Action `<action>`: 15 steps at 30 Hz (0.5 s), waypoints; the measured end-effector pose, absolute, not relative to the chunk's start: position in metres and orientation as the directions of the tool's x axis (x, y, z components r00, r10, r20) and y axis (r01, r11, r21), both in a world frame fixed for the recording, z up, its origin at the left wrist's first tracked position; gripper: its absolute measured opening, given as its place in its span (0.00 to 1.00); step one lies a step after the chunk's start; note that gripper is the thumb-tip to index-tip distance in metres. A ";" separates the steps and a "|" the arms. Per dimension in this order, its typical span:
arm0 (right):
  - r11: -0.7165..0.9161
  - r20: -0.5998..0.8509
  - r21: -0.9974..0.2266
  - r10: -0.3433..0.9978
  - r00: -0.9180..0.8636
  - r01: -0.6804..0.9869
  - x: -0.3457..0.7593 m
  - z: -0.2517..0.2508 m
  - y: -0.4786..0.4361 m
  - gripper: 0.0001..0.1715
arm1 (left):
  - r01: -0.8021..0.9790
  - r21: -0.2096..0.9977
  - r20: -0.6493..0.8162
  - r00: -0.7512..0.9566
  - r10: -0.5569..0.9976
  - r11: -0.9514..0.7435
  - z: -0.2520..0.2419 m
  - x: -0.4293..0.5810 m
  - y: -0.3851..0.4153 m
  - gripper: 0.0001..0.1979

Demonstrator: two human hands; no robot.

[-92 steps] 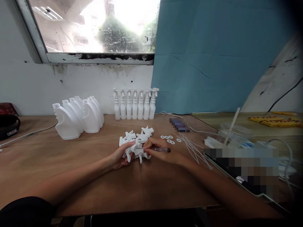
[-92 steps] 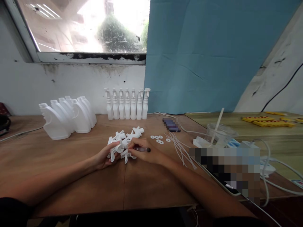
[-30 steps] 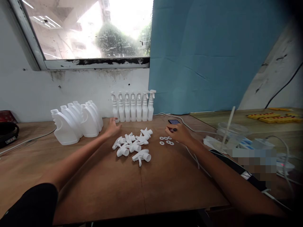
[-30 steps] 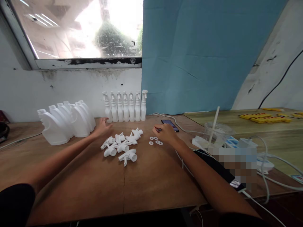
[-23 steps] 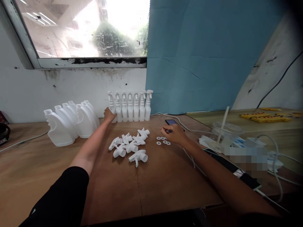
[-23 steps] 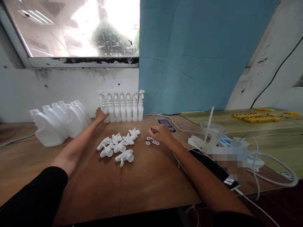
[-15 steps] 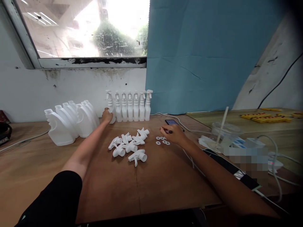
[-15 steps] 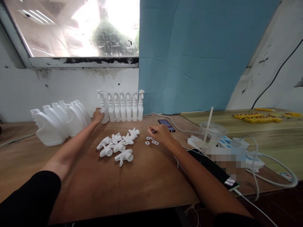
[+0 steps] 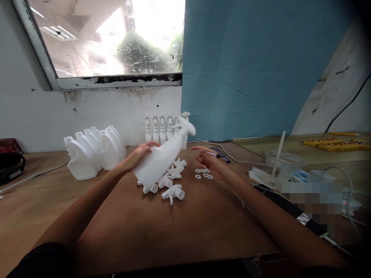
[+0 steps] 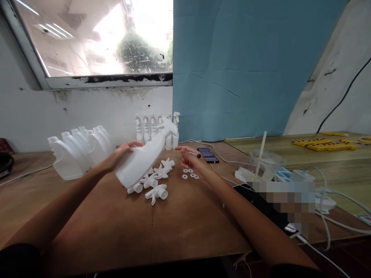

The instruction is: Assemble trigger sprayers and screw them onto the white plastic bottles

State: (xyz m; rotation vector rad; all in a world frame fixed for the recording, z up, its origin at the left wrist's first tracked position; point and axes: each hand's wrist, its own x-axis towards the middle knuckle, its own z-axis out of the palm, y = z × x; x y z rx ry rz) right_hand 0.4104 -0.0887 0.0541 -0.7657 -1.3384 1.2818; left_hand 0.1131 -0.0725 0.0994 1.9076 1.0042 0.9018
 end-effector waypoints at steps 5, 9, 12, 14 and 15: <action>0.182 0.263 -0.884 0.955 -0.136 -0.431 0.400 0.052 -0.092 0.25 | 0.448 0.728 0.132 0.651 0.748 -0.518 0.095 0.133 -0.095 0.20; 0.215 0.250 -0.862 0.968 -0.016 -0.460 0.390 0.051 -0.094 0.19 | 0.595 0.390 0.349 0.611 0.711 -0.702 0.093 0.145 -0.115 0.27; 0.226 0.250 -0.843 0.968 0.018 -0.488 0.379 0.050 -0.099 0.18 | 0.677 0.027 0.514 0.622 0.591 -0.735 0.089 0.154 -0.130 0.39; 0.231 0.261 -0.821 0.965 0.017 -0.522 0.373 0.050 -0.103 0.16 | 0.705 -0.092 0.552 0.624 0.553 -0.703 0.084 0.159 -0.135 0.36; 0.239 0.274 -0.811 0.962 0.013 -0.533 0.370 0.050 -0.104 0.15 | 0.720 -0.116 0.564 0.615 0.551 -0.684 0.082 0.161 -0.137 0.34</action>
